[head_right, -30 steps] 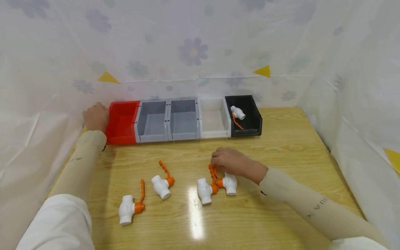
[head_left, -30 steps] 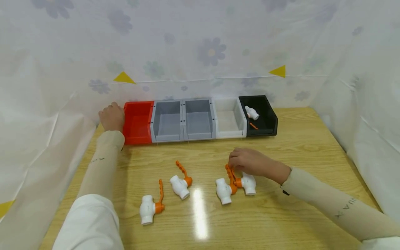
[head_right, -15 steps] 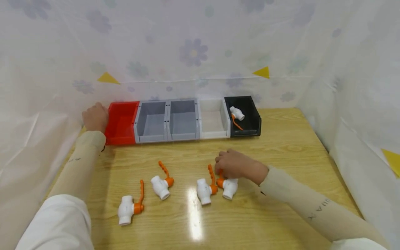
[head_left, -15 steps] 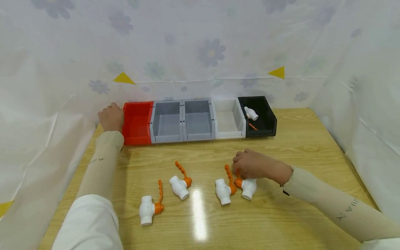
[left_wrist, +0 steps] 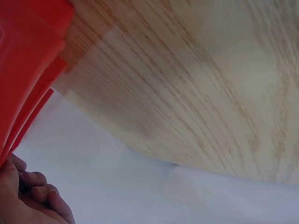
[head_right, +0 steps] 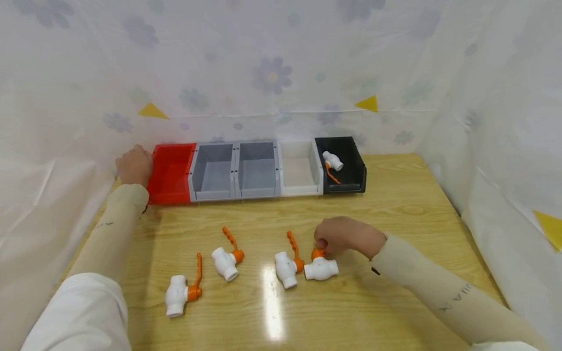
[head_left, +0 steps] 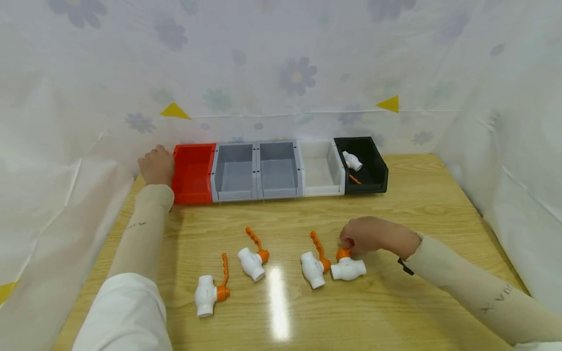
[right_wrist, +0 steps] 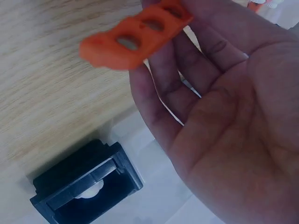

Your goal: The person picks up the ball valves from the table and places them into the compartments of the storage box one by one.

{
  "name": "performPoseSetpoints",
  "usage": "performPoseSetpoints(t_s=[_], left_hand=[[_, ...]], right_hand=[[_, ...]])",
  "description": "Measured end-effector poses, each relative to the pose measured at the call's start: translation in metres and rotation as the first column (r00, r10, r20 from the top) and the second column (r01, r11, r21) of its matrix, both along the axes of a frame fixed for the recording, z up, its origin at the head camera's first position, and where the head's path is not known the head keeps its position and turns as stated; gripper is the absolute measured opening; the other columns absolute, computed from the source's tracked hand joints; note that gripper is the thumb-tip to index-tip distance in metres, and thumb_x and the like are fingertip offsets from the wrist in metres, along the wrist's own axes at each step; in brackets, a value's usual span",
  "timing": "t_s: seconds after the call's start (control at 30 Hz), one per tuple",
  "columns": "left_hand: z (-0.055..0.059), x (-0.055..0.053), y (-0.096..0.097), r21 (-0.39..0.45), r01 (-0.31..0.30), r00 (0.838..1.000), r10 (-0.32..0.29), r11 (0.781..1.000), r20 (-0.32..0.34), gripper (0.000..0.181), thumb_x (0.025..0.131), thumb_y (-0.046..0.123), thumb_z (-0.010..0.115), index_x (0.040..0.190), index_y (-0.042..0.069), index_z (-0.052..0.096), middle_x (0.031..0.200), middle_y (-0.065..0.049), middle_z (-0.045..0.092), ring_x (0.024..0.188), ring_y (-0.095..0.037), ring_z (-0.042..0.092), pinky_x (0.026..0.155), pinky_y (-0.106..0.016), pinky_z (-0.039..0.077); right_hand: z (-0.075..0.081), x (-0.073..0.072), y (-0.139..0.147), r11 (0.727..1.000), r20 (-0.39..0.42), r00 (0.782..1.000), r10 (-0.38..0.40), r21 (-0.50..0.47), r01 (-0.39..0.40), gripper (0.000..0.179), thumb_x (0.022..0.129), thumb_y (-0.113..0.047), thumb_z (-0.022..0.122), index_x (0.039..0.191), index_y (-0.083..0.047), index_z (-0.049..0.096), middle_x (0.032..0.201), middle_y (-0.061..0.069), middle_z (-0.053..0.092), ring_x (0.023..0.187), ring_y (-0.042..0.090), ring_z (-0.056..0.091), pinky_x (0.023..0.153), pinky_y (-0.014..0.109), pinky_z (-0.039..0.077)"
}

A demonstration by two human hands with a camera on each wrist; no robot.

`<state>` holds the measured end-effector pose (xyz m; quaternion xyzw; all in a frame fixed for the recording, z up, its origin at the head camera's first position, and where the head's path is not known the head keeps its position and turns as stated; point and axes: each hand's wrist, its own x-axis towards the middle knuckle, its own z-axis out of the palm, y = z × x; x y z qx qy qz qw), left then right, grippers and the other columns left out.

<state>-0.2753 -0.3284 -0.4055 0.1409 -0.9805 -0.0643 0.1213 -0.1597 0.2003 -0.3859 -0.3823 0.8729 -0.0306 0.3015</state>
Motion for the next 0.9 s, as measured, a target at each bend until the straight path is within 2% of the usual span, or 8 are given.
performPoseSetpoints(t_s=[0.17,0.27,0.37,0.47,0.63,0.77,0.9], left_hand=[[-0.003,-0.002,-0.003,-0.001,-0.003,1.0,0.003,1.0,0.008,0.038,0.1,0.021,0.026,0.098,-0.011,0.046,0.092,-0.031,0.054,0.086,-0.05,0.052,0.082,-0.058,0.037],[-0.004,-0.001,-0.003,0.003,-0.004,1.0,0.004,1.0,0.012,0.038,0.1,0.021,0.026,0.098,-0.011,0.046,0.093,-0.031,0.054,0.087,-0.05,0.052,0.082,-0.058,0.037],[-0.004,-0.001,-0.003,0.008,-0.003,1.0,0.003,1.0,0.013,0.038,0.1,0.021,0.027,0.098,-0.011,0.046,0.093,-0.031,0.054,0.087,-0.05,0.052,0.082,-0.058,0.037],[-0.005,-0.001,-0.004,0.001,-0.007,1.0,0.007,1.0,0.02,0.038,0.101,0.022,0.027,0.099,-0.011,0.046,0.094,-0.031,0.054,0.087,-0.05,0.052,0.082,-0.058,0.037],[-0.004,-0.002,-0.005,-0.001,-0.01,0.999,0.01,1.0,0.034,0.038,0.101,0.022,0.026,0.1,-0.011,0.046,0.094,-0.031,0.054,0.087,-0.049,0.052,0.082,-0.058,0.038],[-0.002,-0.003,-0.004,0.01,-0.005,0.999,0.005,1.0,0.043,0.038,0.101,0.022,0.026,0.1,-0.01,0.045,0.093,-0.03,0.054,0.087,-0.049,0.052,0.082,-0.058,0.038],[-0.001,-0.004,-0.003,0.0,-0.011,0.999,0.011,1.0,0.034,0.038,0.101,0.022,0.026,0.1,-0.01,0.045,0.094,-0.03,0.054,0.087,-0.049,0.052,0.082,-0.057,0.038]], right_hand=[[0.003,-0.003,0.005,0.999,0.14,0.99,-0.031,0.038,0.025,0.018,0.08,-0.012,0.069,0.07,-0.017,0.054,0.062,-0.009,0.043,0.05,0.005,0.039,0.052,0.022,0.033],[0.004,-0.005,0.01,0.998,0.239,0.97,-0.052,0.048,0.042,0.011,0.083,-0.018,0.069,0.078,-0.018,0.06,0.069,-0.009,0.052,0.057,0.005,0.046,0.058,0.023,0.039],[0.006,-0.006,0.015,0.997,0.337,0.939,-0.066,0.046,0.054,0.01,0.084,-0.022,0.068,0.078,-0.017,0.062,0.069,-0.01,0.053,0.059,0.005,0.045,0.06,0.024,0.039],[0.007,-0.008,0.02,0.996,0.462,0.882,-0.086,0.045,0.073,0.019,0.086,-0.025,0.067,0.074,-0.012,0.061,0.065,-0.008,0.051,0.058,0.006,0.045,0.06,0.024,0.042],[0.003,-0.012,0.033,0.988,0.635,0.756,-0.157,0.092,0.127,0.034,0.087,-0.03,0.064,0.067,-0.005,0.055,0.062,-0.003,0.055,0.057,0.008,0.052,0.066,0.034,0.053],[-0.004,-0.014,0.041,0.981,0.7,0.691,-0.18,0.076,0.179,0.029,0.088,-0.033,0.063,0.075,-0.007,0.059,0.066,-0.003,0.055,0.06,0.01,0.055,0.07,0.041,0.053],[-0.007,-0.014,0.047,0.975,0.742,0.647,-0.173,0.038,0.217,0.03,0.089,-0.03,0.062,0.094,-0.001,0.064,0.07,-0.001,0.059,0.063,0.011,0.058,0.07,0.041,0.054]])
